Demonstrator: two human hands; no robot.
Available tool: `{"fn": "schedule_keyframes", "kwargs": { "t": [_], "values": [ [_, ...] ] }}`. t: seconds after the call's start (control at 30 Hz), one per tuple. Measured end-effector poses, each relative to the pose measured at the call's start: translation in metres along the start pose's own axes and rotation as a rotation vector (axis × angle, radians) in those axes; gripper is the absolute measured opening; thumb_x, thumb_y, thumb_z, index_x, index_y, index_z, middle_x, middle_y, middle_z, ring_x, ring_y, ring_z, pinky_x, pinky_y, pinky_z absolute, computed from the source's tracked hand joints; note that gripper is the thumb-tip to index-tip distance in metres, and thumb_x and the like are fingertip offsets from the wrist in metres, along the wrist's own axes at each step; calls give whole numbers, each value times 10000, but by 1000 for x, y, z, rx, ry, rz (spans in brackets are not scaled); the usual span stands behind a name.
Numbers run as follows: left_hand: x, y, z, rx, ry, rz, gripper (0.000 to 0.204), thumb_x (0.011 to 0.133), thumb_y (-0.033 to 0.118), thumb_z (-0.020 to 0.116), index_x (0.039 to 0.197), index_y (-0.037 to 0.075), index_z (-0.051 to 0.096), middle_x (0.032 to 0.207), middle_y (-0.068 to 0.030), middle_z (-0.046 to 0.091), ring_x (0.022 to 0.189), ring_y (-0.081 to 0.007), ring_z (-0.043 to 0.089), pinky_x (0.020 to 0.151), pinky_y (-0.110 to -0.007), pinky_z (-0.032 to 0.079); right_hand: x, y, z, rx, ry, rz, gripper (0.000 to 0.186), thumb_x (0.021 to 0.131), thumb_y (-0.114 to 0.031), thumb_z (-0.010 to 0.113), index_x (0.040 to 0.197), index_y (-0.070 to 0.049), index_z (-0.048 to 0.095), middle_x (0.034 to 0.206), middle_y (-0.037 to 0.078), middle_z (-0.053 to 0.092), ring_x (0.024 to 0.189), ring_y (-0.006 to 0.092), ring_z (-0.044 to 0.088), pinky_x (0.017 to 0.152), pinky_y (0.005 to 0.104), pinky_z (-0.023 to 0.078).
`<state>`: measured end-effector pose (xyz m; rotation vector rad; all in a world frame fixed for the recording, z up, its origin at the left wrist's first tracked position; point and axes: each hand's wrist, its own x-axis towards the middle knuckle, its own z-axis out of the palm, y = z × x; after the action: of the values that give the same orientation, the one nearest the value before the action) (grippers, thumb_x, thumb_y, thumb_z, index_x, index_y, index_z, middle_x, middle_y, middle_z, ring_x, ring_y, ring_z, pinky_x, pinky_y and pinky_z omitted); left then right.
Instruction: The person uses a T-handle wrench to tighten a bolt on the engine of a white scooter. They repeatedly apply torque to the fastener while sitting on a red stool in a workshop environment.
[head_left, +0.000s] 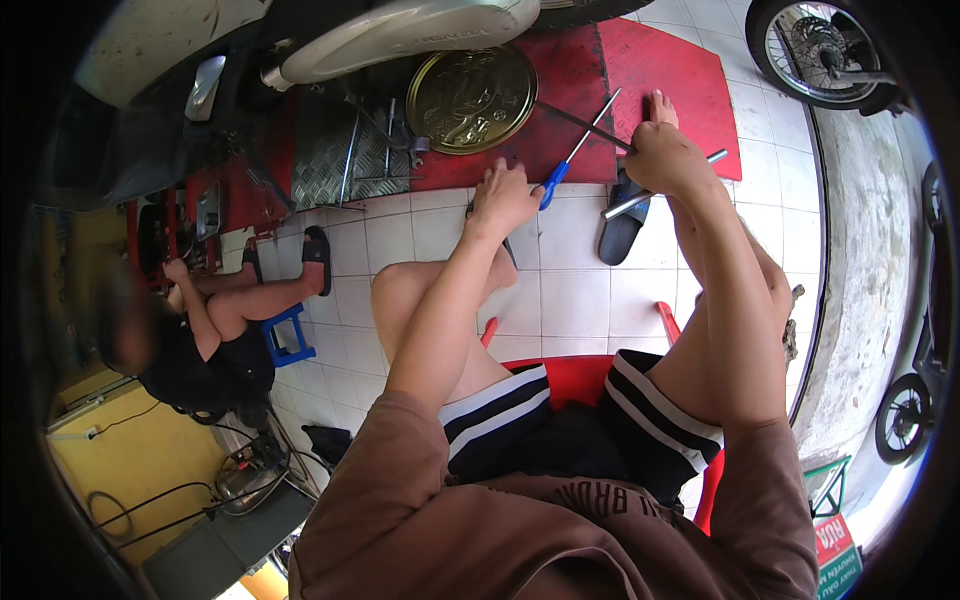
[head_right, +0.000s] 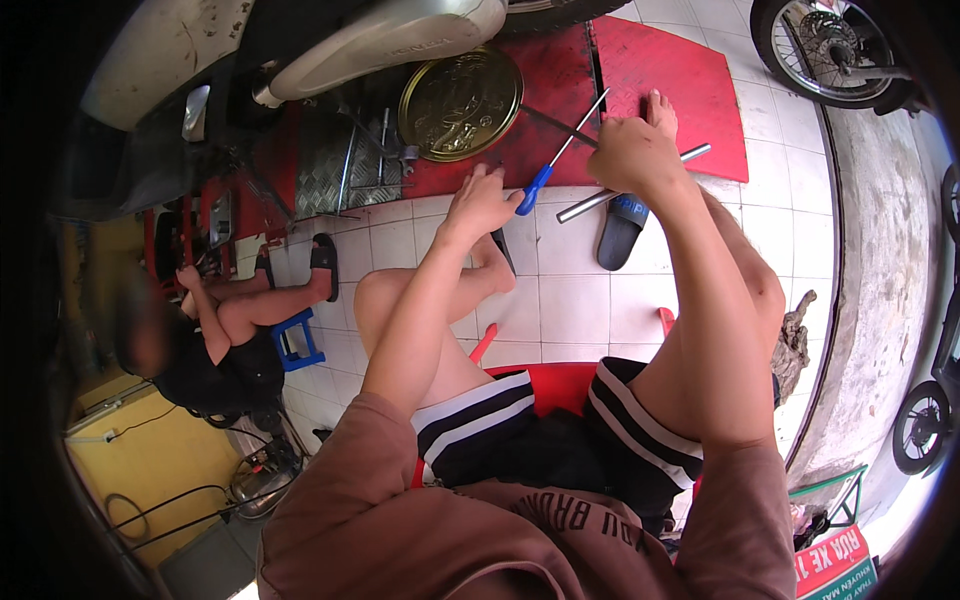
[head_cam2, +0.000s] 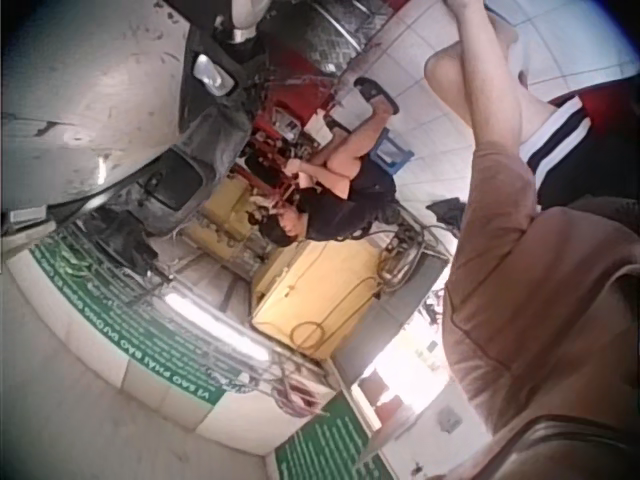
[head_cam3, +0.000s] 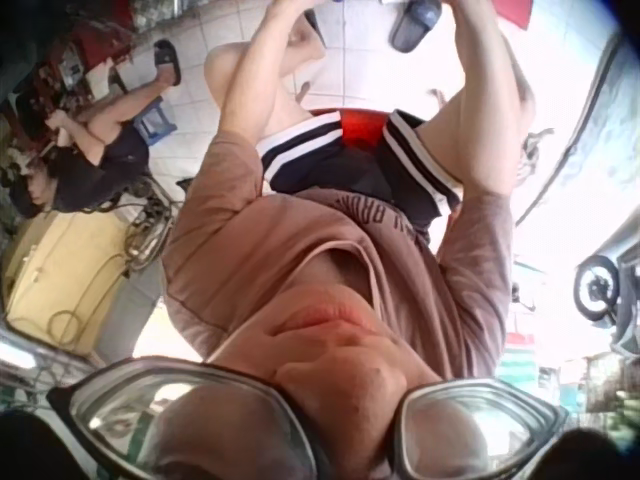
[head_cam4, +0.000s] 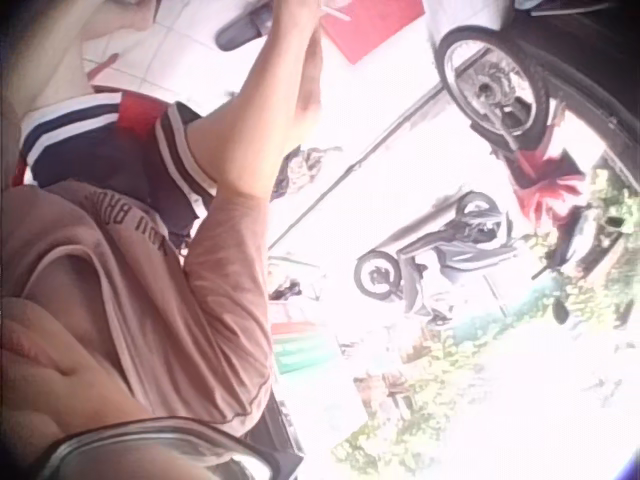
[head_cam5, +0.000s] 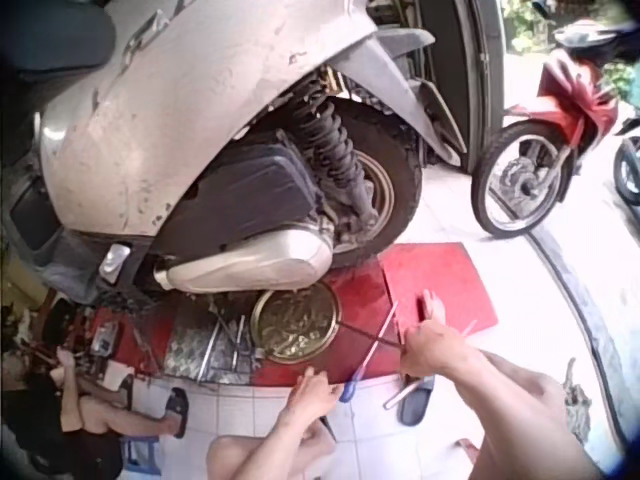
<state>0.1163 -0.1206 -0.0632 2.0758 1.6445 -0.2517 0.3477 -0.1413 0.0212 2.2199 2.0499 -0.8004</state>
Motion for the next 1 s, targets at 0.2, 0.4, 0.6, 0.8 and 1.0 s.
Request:
{"fn": "schedule_keyframes", "kwargs": {
  "t": [0.2,0.4,0.6,0.8,1.0],
  "values": [
    [-14,19,23,-47,-30,-54,470,849,319,639,1110,-55,522,1249,-247,479,1085,-385,575,876,-437,512,3,-4,8,79,-106,16,338,837,-173,548,919,146,626,1322,427,342,1345,464,280,1062,413,335],
    [-6,4,31,-96,-7,-127,405,862,378,619,966,-12,645,935,-218,674,903,-372,661,790,-457,524,3,-5,19,27,-19,1,348,776,-169,503,927,101,662,1049,368,567,1205,460,470,1107,423,238],
    [-6,6,34,-54,-1,-107,412,884,413,585,878,17,698,890,-206,687,890,-369,663,767,-469,517,17,-3,17,109,-367,77,440,850,-230,519,964,184,613,1353,445,285,1364,441,273,1040,399,350],
    [-6,7,42,-92,19,-84,448,901,446,556,855,26,704,853,-199,688,862,-369,667,743,-471,517,12,-7,26,53,-267,60,448,829,-255,512,968,155,629,1280,415,360,1344,439,306,1064,395,321],
    [-3,7,45,-109,65,-72,522,904,499,534,806,9,685,812,-199,681,822,-373,666,720,-478,516,22,-6,44,14,177,52,490,810,-355,522,1002,71,671,1189,406,503,1378,525,130,1156,483,84]
  ]
}}
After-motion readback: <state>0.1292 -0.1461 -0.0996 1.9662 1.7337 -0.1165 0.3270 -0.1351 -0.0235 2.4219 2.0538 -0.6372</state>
